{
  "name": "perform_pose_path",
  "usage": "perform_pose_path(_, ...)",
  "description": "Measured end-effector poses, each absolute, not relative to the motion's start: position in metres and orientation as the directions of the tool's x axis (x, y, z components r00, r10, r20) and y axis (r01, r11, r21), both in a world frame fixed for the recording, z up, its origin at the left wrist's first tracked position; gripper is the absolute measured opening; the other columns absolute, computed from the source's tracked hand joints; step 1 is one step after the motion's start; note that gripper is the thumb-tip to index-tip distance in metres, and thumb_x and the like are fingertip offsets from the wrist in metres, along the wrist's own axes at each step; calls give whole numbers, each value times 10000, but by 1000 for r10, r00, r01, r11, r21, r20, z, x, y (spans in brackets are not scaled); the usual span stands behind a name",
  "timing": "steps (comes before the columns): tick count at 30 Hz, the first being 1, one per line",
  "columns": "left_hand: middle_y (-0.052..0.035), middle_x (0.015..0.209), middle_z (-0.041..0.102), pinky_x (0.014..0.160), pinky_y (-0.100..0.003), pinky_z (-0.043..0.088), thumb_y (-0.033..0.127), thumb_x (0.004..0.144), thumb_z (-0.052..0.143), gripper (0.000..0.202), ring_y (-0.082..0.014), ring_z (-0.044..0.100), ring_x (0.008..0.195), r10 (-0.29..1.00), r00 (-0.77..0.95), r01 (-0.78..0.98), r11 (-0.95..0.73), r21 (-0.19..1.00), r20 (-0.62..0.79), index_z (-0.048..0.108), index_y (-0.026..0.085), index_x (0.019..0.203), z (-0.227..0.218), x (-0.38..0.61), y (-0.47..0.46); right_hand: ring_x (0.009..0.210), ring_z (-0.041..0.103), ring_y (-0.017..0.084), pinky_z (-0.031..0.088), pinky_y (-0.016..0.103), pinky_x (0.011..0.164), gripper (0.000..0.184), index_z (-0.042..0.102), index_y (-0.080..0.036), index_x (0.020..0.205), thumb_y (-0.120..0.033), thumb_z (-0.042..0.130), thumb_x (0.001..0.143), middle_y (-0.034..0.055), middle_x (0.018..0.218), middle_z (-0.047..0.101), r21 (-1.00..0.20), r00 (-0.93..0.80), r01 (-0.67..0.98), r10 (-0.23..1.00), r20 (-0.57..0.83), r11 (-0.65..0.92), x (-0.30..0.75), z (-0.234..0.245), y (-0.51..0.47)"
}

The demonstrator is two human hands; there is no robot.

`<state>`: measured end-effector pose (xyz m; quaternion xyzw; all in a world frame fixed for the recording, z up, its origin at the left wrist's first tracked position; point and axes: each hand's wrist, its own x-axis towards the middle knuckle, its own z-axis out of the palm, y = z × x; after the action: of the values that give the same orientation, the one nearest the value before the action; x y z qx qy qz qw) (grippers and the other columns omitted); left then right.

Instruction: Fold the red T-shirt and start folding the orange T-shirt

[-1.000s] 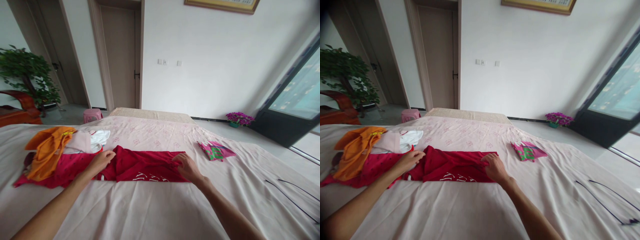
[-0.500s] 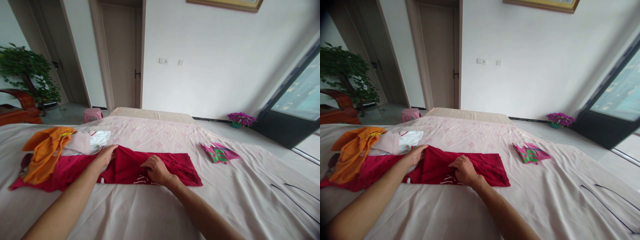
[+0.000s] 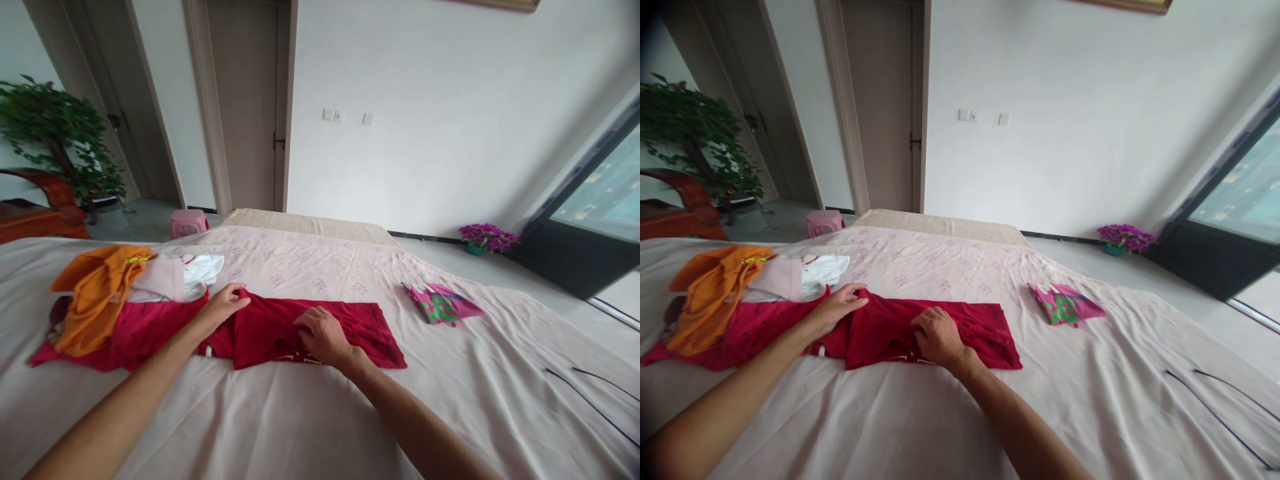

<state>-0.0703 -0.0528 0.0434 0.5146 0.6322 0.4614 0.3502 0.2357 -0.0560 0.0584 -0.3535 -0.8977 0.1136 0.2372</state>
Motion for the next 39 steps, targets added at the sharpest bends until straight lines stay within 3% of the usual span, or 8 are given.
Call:
perform_pose_path(7, -29, 1107, 747, 1026, -370, 435, 266, 580, 751, 427, -286, 642, 1095, 987, -18, 666, -106, 738, 158, 745, 307, 1005, 58, -73, -77, 960, 564, 206, 413, 317, 883, 225, 727, -244, 1036, -215, 643, 829, 36, 1014, 692, -237, -685, 638, 681, 258, 733, 234, 61, -55)
perform_pose_path(11, -19, 1009, 762, 997, -357, 447, 255, 620, 694, 291, -269, 661, 1021, 988, -41, 673, -82, 735, 148, 757, 300, 900, 54, -79, -77, 941, 552, 213, 406, 317, 853, 217, 733, -245, 1024, -201, 605, 854, 46, 975, 687, -174, -694, 667, 689, 208, 724, 229, 61, -53)
perform_pose_path(16, -33, 1007, 753, 890, -334, 492, 327, 703, 607, 344, -242, 669, 926, 990, -49, 585, -80, 807, 133, 720, 214, 1008, 66, -82, -67, 907, 527, 219, 395, 322, 814, 238, 727, -206, 932, -111, 521, 858, 83, 923, 653, -112, -667, 701, 703, 246, 704, 226, 82, -45)
perform_pose_path(22, -41, 975, 694, 872, -305, 472, 318, 725, 588, 206, -215, 635, 870, 938, -169, 791, -55, 609, 304, 704, 238, 875, 87, -77, -51, 983, 511, 240, 382, 350, 848, 239, 707, -201, 941, -119, 504, 845, 99, 1002, 649, -94, -580, 772, 758, 298, 628, 219, 110, -28)
perform_pose_path(25, -43, 982, 679, 791, -290, 484, 324, 717, 623, 189, -182, 639, 781, 917, -283, 685, -11, 728, 280, 688, 221, 861, 88, -71, -43, 989, 540, 226, 388, 326, 842, 277, 703, -219, 1001, -130, 499, 835, 67, 1013, 688, -179, -526, 799, 811, 255, 574, 215, 110, -15)
perform_pose_path(30, -10, 734, 650, 509, -243, 448, 333, 732, 627, 269, -171, 662, 597, 951, -303, 379, 56, 924, 66, 617, 182, 956, 87, -60, -32, 981, 598, 192, 399, 275, 830, 332, 699, -239, 1064, -135, 439, 886, 23, 1027, 723, -359, -500, 775, 852, 155, 520, 214, 102, 7)
perform_pose_path(36, -19, 763, 640, 636, -289, 578, 272, 742, 646, 250, -177, 719, 691, 963, -268, 151, 31, 988, 10, 551, 156, 942, 92, -51, -26, 885, 612, 165, 405, 258, 811, 214, 683, -224, 966, -361, 519, 957, 20, 924, 710, -437, -564, 692, 808, 169, 575, 213, 87, 15)
perform_pose_path(39, -35, 797, 649, 718, -344, 599, 266, 735, 663, 251, -185, 724, 722, 967, -255, 83, 14, 996, 8, 555, 145, 926, 95, -51, -26, 909, 601, 179, 413, 259, 788, 133, 690, -233, 959, -270, 623, 851, 24, 941, 691, -397, -539, 726, 823, 179, 561, 212, 86, 18)
